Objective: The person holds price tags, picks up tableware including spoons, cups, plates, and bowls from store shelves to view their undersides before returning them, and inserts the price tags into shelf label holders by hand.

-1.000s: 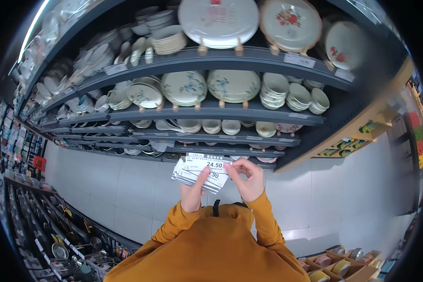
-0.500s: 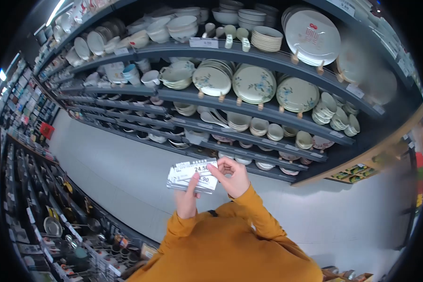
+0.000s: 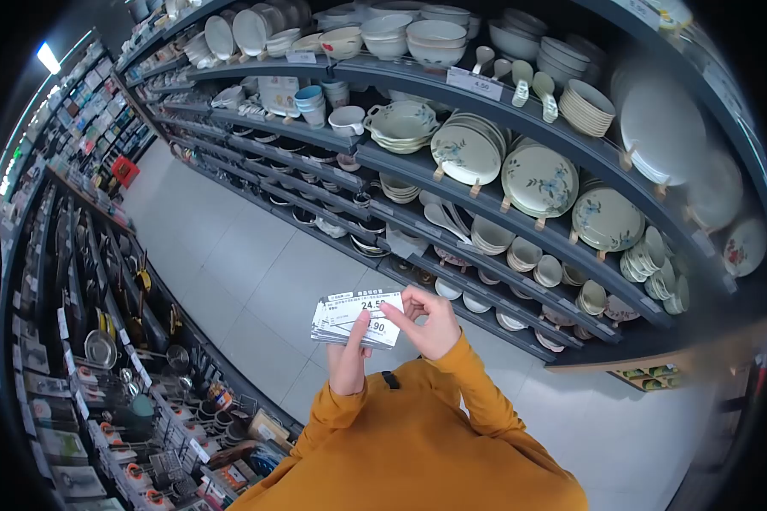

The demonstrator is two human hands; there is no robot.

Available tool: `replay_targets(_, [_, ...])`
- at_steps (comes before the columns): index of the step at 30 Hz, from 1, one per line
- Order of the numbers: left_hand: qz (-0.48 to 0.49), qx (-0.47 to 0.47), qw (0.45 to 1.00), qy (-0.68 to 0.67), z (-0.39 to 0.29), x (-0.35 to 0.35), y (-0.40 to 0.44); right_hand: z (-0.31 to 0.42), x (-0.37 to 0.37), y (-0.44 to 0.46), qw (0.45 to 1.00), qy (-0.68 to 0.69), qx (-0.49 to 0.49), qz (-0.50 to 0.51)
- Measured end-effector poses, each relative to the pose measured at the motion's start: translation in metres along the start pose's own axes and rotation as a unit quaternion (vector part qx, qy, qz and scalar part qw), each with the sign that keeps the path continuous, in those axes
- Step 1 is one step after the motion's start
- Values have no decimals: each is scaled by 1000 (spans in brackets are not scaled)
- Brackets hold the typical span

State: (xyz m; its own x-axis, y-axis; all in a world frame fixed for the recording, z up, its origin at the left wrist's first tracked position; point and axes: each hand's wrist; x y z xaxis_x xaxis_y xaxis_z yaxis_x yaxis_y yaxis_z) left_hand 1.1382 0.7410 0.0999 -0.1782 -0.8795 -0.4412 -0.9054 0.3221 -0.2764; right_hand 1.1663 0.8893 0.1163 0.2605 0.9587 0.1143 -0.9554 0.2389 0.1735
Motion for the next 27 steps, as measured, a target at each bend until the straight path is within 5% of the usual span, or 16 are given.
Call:
replay_targets(10, [19,30,999,5,8,-51,60,-18,53,41,999,16,-21,-40])
replay_targets(16, [129,142,980,60,7,-103,103,-31,109,60,991,14,-73,-114])
replay_targets(27, [237,149,954,109,10,-111,160,-37,105,62,965,30,-98,-244])
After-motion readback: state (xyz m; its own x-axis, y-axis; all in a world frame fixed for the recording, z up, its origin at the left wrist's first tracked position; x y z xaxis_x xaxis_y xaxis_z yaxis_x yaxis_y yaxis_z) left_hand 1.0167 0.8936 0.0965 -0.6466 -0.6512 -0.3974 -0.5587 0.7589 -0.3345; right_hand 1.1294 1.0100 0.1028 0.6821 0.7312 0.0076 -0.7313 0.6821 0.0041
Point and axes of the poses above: each hand's wrist, its own y-axis towards the middle knuckle, its own x-axis out of the back of the hand, z = x × y, and after that the axes turned 2 degrees about x, right-handed
